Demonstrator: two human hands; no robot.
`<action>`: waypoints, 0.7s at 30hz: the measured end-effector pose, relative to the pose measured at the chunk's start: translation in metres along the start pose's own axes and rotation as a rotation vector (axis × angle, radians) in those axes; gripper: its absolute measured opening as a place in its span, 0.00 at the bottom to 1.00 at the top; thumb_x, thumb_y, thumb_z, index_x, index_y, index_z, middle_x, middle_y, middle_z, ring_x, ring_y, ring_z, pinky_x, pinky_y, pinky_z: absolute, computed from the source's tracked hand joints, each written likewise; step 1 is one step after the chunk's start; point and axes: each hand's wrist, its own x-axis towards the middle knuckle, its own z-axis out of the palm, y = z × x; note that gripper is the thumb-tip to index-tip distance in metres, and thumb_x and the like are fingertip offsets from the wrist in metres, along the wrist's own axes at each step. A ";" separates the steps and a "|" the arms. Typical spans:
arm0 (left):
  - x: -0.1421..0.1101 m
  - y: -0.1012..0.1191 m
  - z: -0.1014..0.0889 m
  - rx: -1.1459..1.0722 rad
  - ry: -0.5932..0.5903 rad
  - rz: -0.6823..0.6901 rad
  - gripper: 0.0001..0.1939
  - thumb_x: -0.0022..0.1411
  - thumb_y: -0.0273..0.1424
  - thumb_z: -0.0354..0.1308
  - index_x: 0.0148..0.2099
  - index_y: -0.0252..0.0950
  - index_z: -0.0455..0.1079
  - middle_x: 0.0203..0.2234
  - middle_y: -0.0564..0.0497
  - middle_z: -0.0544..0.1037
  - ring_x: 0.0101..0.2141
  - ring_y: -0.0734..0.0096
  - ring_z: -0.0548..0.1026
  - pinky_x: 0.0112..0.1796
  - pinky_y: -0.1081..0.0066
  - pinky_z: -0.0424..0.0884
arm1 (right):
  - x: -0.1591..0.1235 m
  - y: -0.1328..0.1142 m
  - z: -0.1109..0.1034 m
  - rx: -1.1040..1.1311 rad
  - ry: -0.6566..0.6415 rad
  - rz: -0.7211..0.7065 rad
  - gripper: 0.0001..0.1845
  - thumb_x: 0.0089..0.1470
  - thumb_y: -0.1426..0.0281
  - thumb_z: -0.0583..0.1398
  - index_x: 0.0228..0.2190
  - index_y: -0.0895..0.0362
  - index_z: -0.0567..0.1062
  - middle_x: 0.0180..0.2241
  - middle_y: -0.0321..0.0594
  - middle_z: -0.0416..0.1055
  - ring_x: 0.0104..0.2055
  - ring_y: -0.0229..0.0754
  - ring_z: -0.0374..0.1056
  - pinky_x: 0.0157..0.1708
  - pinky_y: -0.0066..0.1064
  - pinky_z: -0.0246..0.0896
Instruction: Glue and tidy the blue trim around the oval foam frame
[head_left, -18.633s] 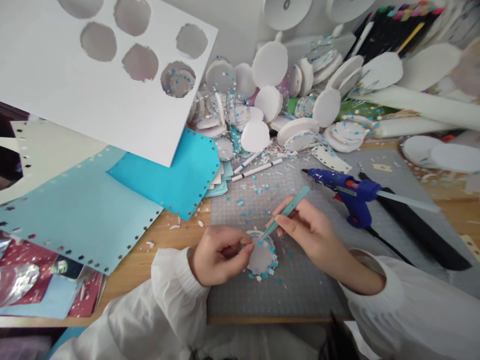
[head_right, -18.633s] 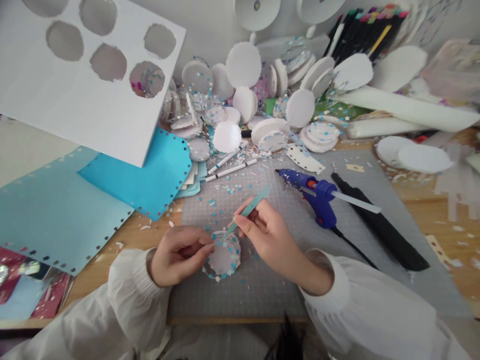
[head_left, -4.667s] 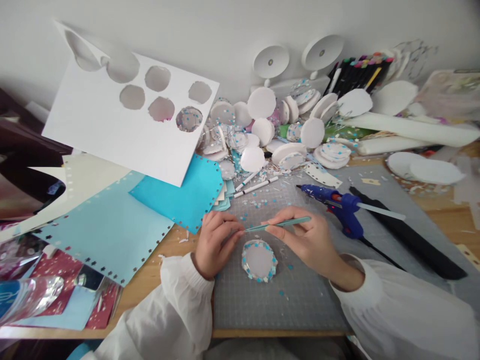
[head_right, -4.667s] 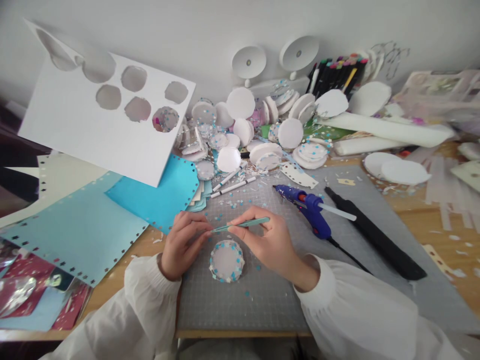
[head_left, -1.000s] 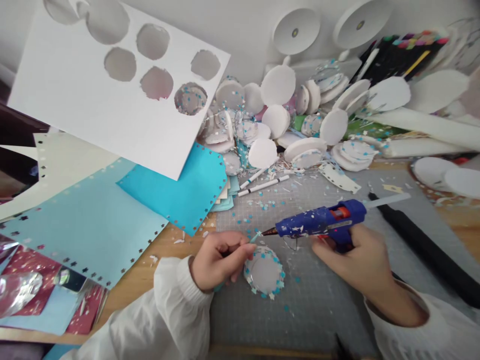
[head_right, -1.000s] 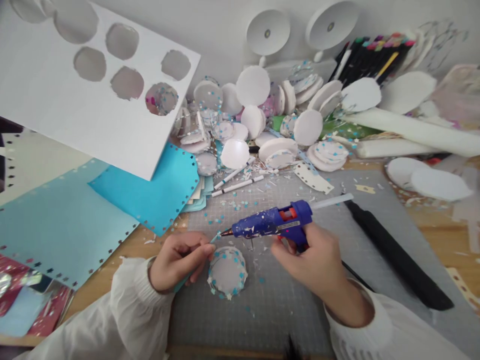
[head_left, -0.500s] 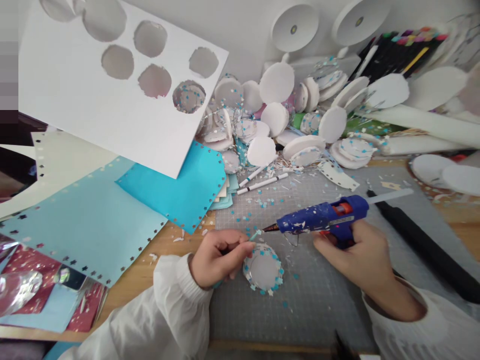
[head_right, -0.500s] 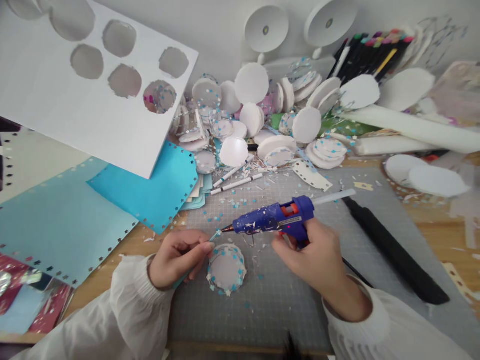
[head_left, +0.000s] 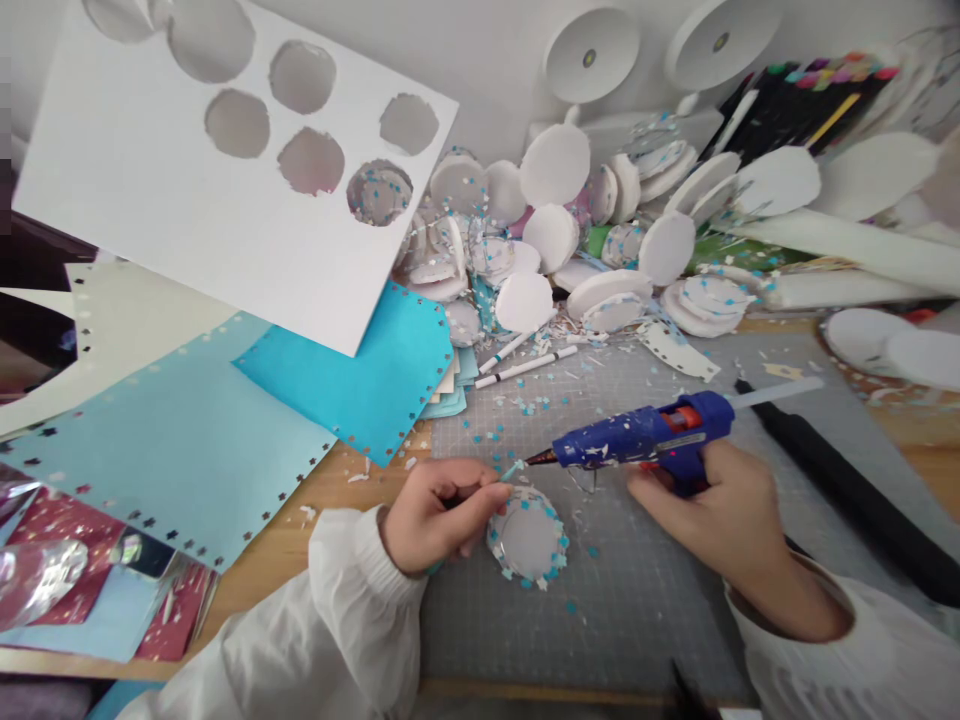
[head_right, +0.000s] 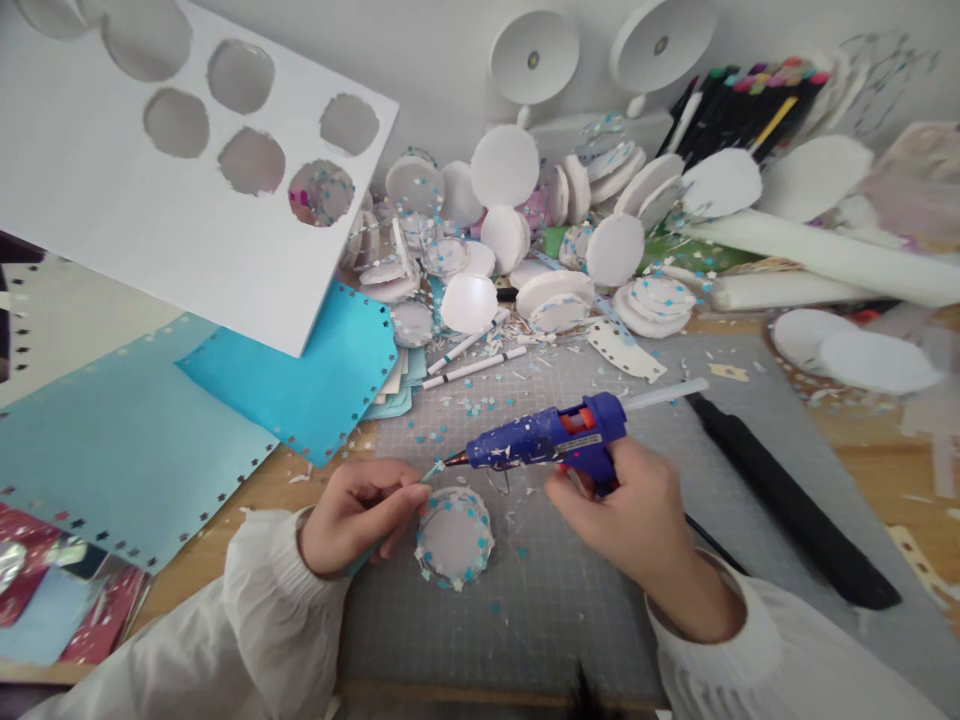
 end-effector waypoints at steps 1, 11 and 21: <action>0.000 0.000 0.000 0.001 0.002 -0.002 0.22 0.61 0.48 0.53 0.26 0.34 0.64 0.08 0.58 0.62 0.09 0.83 0.57 0.11 0.81 0.51 | 0.000 0.000 0.000 0.000 0.001 0.004 0.13 0.40 0.66 0.58 0.14 0.50 0.57 0.08 0.29 0.56 0.11 0.34 0.51 0.13 0.29 0.45; 0.001 0.001 0.000 0.009 -0.010 0.000 0.22 0.61 0.48 0.53 0.26 0.34 0.64 0.08 0.58 0.62 0.09 0.83 0.57 0.12 0.81 0.51 | -0.002 0.004 0.001 -0.018 -0.028 -0.007 0.13 0.41 0.65 0.58 0.14 0.50 0.58 0.09 0.30 0.58 0.12 0.36 0.53 0.14 0.30 0.47; 0.001 0.002 0.000 0.004 -0.001 0.015 0.23 0.60 0.48 0.55 0.25 0.33 0.66 0.07 0.57 0.62 0.10 0.82 0.57 0.13 0.79 0.52 | -0.003 0.015 0.001 -0.216 0.064 -0.093 0.08 0.43 0.65 0.60 0.20 0.52 0.65 0.14 0.33 0.64 0.16 0.40 0.61 0.21 0.32 0.53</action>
